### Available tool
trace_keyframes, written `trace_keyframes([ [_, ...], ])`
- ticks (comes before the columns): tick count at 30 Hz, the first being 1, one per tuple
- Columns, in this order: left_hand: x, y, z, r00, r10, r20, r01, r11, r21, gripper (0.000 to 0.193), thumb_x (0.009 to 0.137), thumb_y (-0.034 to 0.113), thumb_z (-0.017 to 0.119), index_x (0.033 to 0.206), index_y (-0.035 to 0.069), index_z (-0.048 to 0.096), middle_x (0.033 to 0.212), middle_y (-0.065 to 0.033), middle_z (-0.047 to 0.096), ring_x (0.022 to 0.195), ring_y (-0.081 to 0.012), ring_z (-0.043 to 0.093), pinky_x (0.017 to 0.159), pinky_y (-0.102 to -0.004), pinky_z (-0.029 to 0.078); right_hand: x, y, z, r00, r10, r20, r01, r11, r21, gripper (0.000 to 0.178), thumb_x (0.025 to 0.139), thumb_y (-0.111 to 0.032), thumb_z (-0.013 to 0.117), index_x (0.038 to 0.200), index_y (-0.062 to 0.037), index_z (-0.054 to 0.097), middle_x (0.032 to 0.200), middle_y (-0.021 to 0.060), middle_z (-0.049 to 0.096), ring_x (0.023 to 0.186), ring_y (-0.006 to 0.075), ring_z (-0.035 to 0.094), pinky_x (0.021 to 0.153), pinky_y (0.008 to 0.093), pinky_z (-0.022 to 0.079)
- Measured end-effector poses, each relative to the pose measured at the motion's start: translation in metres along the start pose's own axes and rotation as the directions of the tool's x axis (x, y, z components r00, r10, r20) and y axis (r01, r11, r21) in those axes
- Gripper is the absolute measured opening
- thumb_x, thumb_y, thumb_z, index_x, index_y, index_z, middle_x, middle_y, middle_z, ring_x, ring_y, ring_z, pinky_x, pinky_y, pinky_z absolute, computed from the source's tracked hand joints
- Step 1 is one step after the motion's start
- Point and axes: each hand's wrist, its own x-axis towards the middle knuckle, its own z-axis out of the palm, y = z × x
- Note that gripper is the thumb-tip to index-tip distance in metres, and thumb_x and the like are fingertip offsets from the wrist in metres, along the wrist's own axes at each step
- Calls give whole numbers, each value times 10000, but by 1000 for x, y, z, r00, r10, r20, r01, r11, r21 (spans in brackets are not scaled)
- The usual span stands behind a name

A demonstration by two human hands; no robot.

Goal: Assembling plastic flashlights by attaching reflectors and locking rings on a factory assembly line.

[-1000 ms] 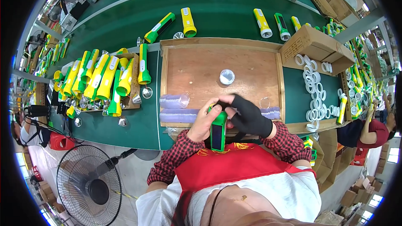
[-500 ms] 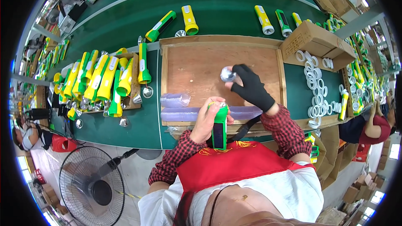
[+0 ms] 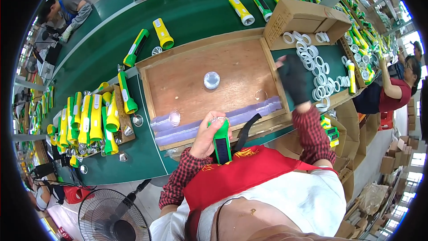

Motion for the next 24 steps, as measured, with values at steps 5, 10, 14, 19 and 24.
trace_keyframes([
  [5,-6,1,4,998,-38,46,37,999,18,296,950,256,563,1139,49,467,965,-123,575,769,-211,600,685,-347,529,15,149,-4,998,10,-59,-51,651,-758,306,782,-256,693,997,-47,632,1147,207,577,1091,414,514,918,480,446],
  [10,-13,6,7,998,-23,52,23,1000,9,289,944,240,557,1133,49,452,1006,-144,571,785,-214,612,701,-336,532,31,133,-19,983,178,42,-142,886,-443,331,836,-252,641,1107,-69,596,1138,187,617,932,365,616,786,455,496],
  [14,-20,6,7,998,37,44,-38,999,15,314,937,248,572,1143,47,446,999,-150,574,794,-214,617,719,-340,530,19,-34,-60,913,-31,407,-245,756,607,494,947,-214,596,1399,-69,458,1151,6,572,912,78,544,791,232,458],
  [19,-23,8,14,994,46,96,-51,997,55,396,899,254,643,1166,47,436,994,-131,583,814,-209,624,730,-337,532,-31,-122,-11,892,-249,377,-245,435,866,333,830,-175,709,1089,-49,541,1036,52,551,931,116,530,828,267,436],
  [24,-26,8,9,989,22,147,-24,1000,13,524,891,303,669,1278,36,438,1075,-49,571,913,-149,605,782,-302,525,-66,-162,19,812,-517,271,30,500,865,252,935,-154,519,1126,0,578,1081,169,622,899,295,636,785,356,501],
])
